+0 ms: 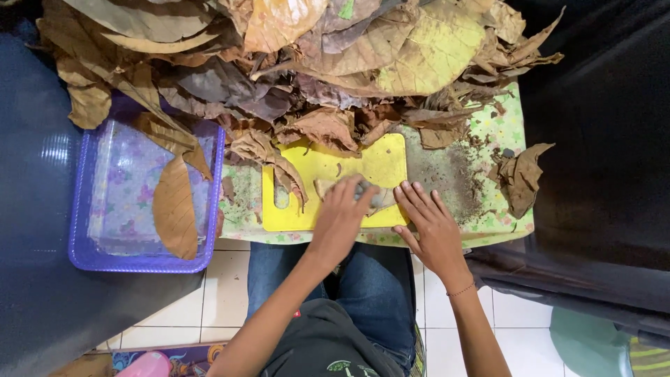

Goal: Cleaning and flattening dried leaves by rubbing them with a stone on a board.

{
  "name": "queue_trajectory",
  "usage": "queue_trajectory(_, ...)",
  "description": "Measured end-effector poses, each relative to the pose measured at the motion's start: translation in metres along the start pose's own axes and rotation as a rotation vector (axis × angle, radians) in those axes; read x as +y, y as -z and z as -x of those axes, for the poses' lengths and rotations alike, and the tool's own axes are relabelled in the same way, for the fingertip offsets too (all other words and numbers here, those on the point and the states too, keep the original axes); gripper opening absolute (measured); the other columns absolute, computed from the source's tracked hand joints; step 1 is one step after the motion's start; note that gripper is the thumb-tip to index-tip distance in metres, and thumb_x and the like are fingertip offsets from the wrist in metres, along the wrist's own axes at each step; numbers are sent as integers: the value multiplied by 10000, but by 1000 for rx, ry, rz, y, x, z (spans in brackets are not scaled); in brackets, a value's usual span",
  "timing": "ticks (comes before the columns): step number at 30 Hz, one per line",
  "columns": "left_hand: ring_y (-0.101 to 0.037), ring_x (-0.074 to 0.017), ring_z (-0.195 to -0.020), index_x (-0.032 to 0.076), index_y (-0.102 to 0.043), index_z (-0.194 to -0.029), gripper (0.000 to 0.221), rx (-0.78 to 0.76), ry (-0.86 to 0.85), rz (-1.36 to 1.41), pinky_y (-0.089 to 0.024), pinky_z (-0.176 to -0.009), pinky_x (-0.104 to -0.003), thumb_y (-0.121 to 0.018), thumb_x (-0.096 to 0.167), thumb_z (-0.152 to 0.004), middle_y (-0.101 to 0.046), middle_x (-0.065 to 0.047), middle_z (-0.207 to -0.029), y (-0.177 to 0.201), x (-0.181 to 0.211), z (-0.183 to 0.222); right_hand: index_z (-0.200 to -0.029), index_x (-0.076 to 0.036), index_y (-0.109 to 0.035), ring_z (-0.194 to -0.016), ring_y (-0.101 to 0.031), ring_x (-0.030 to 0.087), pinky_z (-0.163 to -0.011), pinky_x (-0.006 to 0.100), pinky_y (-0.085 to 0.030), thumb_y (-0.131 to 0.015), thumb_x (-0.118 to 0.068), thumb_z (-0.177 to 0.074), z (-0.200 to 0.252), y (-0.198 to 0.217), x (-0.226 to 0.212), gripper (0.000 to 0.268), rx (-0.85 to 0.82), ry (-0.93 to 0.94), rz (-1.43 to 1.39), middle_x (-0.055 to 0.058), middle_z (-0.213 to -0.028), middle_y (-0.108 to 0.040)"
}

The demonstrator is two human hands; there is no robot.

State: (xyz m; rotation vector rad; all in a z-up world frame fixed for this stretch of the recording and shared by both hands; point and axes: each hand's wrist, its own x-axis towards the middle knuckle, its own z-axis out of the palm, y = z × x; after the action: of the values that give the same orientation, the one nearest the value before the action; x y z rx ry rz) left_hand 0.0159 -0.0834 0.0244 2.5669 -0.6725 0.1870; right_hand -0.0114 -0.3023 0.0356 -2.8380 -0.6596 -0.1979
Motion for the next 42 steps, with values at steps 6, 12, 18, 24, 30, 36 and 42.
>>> queue_trajectory(6, -524, -387, -1257, 124, -560, -1322, 608, 6, 163, -31, -476, -982, -497, -605, -219, -822, -511, -208, -1328, 40, -7, 0, -1590, -237, -432, -1519, -333, 190, -1261, 411, -209, -546, -455, -999, -1, 1, -2, 640, 11, -18, -45, -11, -1633, -417)
queue_trajectory(12, -509, -400, -1287, 179, -559, -1371, 460, -73, 27, 140, -460, -1023, -541, -589, -31, -964, -524, -220, -1289, 15, 26, -8, -1581, -232, -445, -1517, -340, 189, -1267, 414, -206, -550, -461, -990, 2, -3, 0, 642, 14, -10, -7, -3, -1630, -423)
queue_trajectory(18, -498, -376, -1283, 180, -536, -1373, 541, -65, 3, 13, -446, -1045, -507, -657, -69, -908, -506, -200, -1307, 7, 22, -6, -1593, -239, -427, -1518, -335, 191, -1259, 420, -210, -530, -465, -1000, 2, -3, -1, 643, 19, -7, -9, -8, -1636, -411)
queue_trajectory(24, -524, -358, -1259, 183, -572, -1355, 517, -68, 131, 10, -493, -971, -478, -590, -90, -917, -530, -198, -1288, 4, -5, -5, -1576, -230, -450, -1510, -358, 200, -1258, 424, -222, -541, -478, -992, 2, -2, 0, 641, 22, -10, -17, 6, -1624, -433)
queue_trajectory(30, -537, -360, -1264, 170, -548, -1359, 594, -31, 175, -32, -494, -984, -471, -634, -158, -872, -526, -204, -1309, 40, -2, -3, -1560, -257, -477, -1506, -360, 171, -1261, 390, -210, -558, -468, -988, -1, 2, -4, 615, 38, -42, -61, -30, -1613, -449)
queue_trajectory(36, -538, -399, -1263, 134, -579, -1364, 571, -45, 170, 120, -502, -975, -524, -568, -160, -876, -542, -251, -1308, 20, 14, -8, -1568, -228, -469, -1503, -367, 208, -1256, 410, -222, -586, -443, -980, 0, 0, -2, 637, 41, -25, -65, 15, -1613, -449)
queue_trajectory(42, -519, -374, -1300, 146, -590, -1354, 530, 13, 112, 38, -469, -1027, -515, -605, -117, -894, -542, -208, -1315, -3, 9, 0, -1559, -223, -484, -1499, -376, 210, -1255, 412, -227, -607, -432, -968, 1, -2, -1, 639, 38, -29, -66, 19, -1606, -460)
